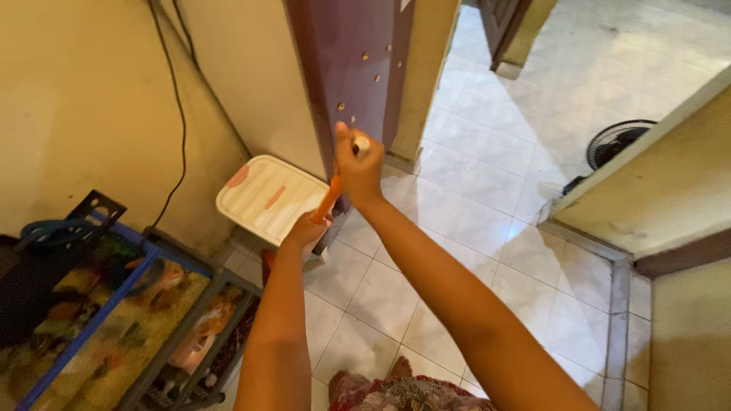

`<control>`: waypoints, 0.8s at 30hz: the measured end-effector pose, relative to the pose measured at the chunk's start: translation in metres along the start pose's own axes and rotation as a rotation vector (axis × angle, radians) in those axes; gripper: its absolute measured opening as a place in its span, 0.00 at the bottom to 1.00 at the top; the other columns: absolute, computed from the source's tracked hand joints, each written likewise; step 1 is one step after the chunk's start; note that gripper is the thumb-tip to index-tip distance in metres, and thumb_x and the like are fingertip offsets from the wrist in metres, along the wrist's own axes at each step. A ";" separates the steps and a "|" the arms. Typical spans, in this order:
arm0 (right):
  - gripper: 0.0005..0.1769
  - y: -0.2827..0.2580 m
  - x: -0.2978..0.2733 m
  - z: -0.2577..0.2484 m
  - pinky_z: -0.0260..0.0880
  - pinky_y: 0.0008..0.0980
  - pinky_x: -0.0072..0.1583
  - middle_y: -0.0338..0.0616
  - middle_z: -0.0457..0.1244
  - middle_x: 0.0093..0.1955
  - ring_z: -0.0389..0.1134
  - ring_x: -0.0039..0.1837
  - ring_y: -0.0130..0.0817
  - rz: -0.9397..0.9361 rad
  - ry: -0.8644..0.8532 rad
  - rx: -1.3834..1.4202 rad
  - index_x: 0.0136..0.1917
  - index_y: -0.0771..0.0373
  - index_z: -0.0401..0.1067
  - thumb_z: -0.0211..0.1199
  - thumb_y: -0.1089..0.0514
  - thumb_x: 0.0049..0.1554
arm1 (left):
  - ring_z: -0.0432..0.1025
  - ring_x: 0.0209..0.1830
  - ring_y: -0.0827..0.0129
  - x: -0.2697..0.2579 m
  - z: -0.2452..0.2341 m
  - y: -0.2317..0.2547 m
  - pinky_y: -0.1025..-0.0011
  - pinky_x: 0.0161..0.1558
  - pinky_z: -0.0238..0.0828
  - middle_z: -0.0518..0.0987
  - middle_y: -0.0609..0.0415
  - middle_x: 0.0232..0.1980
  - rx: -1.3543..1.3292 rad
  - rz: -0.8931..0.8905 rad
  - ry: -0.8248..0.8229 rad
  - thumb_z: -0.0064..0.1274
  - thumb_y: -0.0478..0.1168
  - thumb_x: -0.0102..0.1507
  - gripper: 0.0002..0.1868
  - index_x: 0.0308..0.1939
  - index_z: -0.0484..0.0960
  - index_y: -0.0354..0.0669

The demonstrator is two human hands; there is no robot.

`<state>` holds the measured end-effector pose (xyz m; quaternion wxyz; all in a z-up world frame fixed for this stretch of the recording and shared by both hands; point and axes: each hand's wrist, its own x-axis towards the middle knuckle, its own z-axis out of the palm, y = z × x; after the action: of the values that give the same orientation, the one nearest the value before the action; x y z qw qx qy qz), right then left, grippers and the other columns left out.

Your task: The person sweeps the tiled floor using a broom, moving debris through hallways and into different rooms.

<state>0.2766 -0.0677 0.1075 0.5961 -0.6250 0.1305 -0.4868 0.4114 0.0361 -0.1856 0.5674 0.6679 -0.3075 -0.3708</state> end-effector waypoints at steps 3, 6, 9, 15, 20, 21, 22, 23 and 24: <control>0.20 -0.005 -0.004 -0.014 0.52 0.26 0.29 0.29 0.56 0.24 0.55 0.26 0.19 0.120 0.131 0.054 0.31 0.56 0.66 0.62 0.50 0.63 | 0.62 0.23 0.73 0.010 0.011 -0.019 0.70 0.28 0.60 0.71 0.59 0.25 0.121 -0.064 -0.051 0.49 0.33 0.55 0.11 0.39 0.84 0.43; 0.26 -0.032 -0.010 -0.037 0.52 0.28 0.28 0.31 0.54 0.22 0.55 0.24 0.20 0.104 0.236 -0.164 0.27 0.59 0.60 0.61 0.51 0.64 | 0.69 0.32 0.74 0.016 0.032 -0.012 0.71 0.37 0.67 0.74 0.56 0.29 0.354 0.104 -0.295 0.54 0.37 0.57 0.09 0.39 0.85 0.41; 0.26 -0.065 -0.017 -0.041 0.50 0.28 0.33 0.32 0.52 0.26 0.50 0.31 0.19 -0.132 0.302 -0.350 0.29 0.61 0.58 0.62 0.55 0.66 | 0.75 0.39 0.76 0.007 0.056 0.016 0.73 0.45 0.71 0.82 0.59 0.35 0.292 0.101 -0.673 0.55 0.38 0.54 0.10 0.38 0.84 0.40; 0.24 -0.135 -0.017 -0.020 0.54 0.27 0.34 0.31 0.55 0.27 0.53 0.31 0.19 -0.189 0.182 -0.298 0.30 0.62 0.62 0.62 0.57 0.66 | 0.73 0.31 0.72 -0.056 0.083 0.082 0.71 0.37 0.69 0.79 0.58 0.28 0.255 0.112 -0.526 0.52 0.40 0.58 0.09 0.36 0.85 0.42; 0.27 -0.188 -0.011 -0.004 0.56 0.27 0.29 0.34 0.55 0.23 0.55 0.25 0.23 -0.010 -0.430 0.038 0.29 0.60 0.60 0.63 0.52 0.66 | 0.74 0.25 0.70 -0.095 0.083 0.107 0.67 0.31 0.70 0.80 0.55 0.25 0.268 0.456 0.205 0.49 0.37 0.59 0.08 0.28 0.83 0.43; 0.27 -0.193 -0.014 0.000 0.56 0.27 0.29 0.34 0.55 0.23 0.55 0.25 0.23 -0.012 -0.426 0.039 0.29 0.60 0.60 0.63 0.52 0.66 | 0.74 0.25 0.70 -0.101 0.079 0.110 0.67 0.31 0.70 0.80 0.55 0.25 0.270 0.457 0.201 0.49 0.37 0.59 0.08 0.28 0.83 0.43; 0.27 -0.196 -0.018 0.006 0.57 0.27 0.29 0.34 0.55 0.23 0.56 0.25 0.23 -0.032 -0.475 0.063 0.29 0.59 0.60 0.63 0.51 0.67 | 0.76 0.27 0.69 -0.108 0.073 0.114 0.67 0.33 0.72 0.81 0.54 0.26 0.265 0.455 0.302 0.50 0.37 0.59 0.08 0.29 0.83 0.43; 0.28 -0.198 -0.022 0.013 0.57 0.27 0.30 0.34 0.55 0.23 0.56 0.26 0.23 -0.055 -0.531 0.084 0.28 0.59 0.60 0.62 0.49 0.68 | 0.78 0.29 0.69 -0.113 0.066 0.118 0.67 0.36 0.75 0.82 0.52 0.27 0.255 0.456 0.408 0.50 0.37 0.59 0.07 0.29 0.84 0.43; 0.28 -0.198 -0.027 0.020 0.57 0.27 0.30 0.34 0.55 0.23 0.56 0.26 0.23 -0.059 -0.534 0.081 0.28 0.59 0.60 0.62 0.49 0.68 | 0.78 0.29 0.69 -0.119 0.055 0.122 0.67 0.36 0.75 0.82 0.52 0.27 0.252 0.461 0.410 0.50 0.37 0.59 0.07 0.29 0.84 0.43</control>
<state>0.1953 0.0154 0.2715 0.6195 -0.7104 -0.0691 -0.3268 0.3022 0.0853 -0.0528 0.5992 0.7065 -0.3733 -0.0497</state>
